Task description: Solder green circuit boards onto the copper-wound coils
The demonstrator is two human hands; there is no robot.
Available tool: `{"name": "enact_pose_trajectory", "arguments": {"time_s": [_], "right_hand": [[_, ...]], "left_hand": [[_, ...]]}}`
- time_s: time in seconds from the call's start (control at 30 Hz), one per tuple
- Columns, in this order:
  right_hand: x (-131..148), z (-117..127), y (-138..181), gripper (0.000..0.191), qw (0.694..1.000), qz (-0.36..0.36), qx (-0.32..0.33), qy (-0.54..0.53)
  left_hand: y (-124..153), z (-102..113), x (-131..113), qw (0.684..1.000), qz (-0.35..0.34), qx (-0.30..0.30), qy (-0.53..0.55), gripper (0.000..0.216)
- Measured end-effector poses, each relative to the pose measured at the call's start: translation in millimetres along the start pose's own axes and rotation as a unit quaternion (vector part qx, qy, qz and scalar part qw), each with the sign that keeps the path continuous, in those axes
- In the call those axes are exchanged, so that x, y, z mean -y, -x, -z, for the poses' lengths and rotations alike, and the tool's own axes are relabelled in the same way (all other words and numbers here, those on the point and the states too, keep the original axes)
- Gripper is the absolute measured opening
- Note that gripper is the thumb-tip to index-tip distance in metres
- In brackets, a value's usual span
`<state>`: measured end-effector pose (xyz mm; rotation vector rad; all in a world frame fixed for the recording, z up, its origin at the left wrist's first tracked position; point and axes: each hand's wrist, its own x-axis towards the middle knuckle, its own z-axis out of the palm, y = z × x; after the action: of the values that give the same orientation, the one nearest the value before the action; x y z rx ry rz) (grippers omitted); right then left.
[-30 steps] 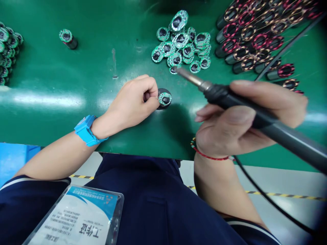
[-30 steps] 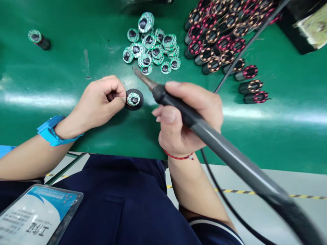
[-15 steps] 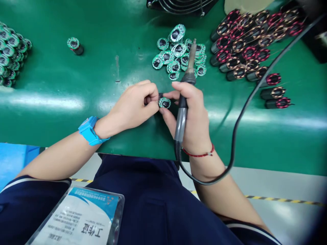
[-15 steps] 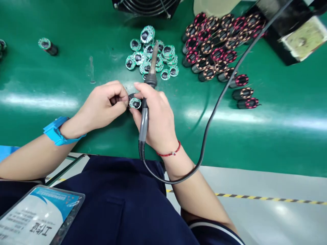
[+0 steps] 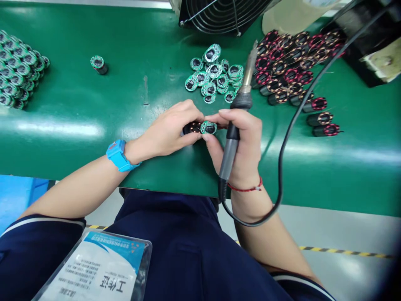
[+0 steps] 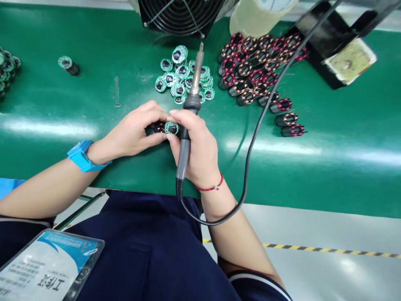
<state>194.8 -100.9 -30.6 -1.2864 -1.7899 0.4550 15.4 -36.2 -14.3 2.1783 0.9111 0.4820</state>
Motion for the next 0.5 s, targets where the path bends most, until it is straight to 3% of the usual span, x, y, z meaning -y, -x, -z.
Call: {"name": "enact_pose_trajectory", "arguments": {"time_s": [0.17, 0.37, 0.43, 0.5], "right_hand": [[-2.1, -3.6, -0.5, 0.041, 0.995, -0.038, -0.010, -0.093], [-2.4, -5.4, -0.8, 0.047, 0.991, -0.005, -0.030, -0.131], [-2.0, -4.9, -1.2, 0.049, 0.992, 0.019, -0.056, -0.114], [-0.6, -4.0, -2.0, 0.049, 0.993, 0.045, -0.079, -0.079]], "left_hand": [[-3.7, 3.8, 0.3, 0.999, 0.007, -0.031, -0.009, 0.009], [0.2, 6.6, -1.7, 0.998, 0.000, -0.060, 0.024, 0.006], [2.3, 6.6, -2.5, 0.994, 0.014, -0.082, 0.069, 0.014], [3.6, 6.3, -3.8, 0.978, 0.061, -0.084, 0.181, 0.022]]}}
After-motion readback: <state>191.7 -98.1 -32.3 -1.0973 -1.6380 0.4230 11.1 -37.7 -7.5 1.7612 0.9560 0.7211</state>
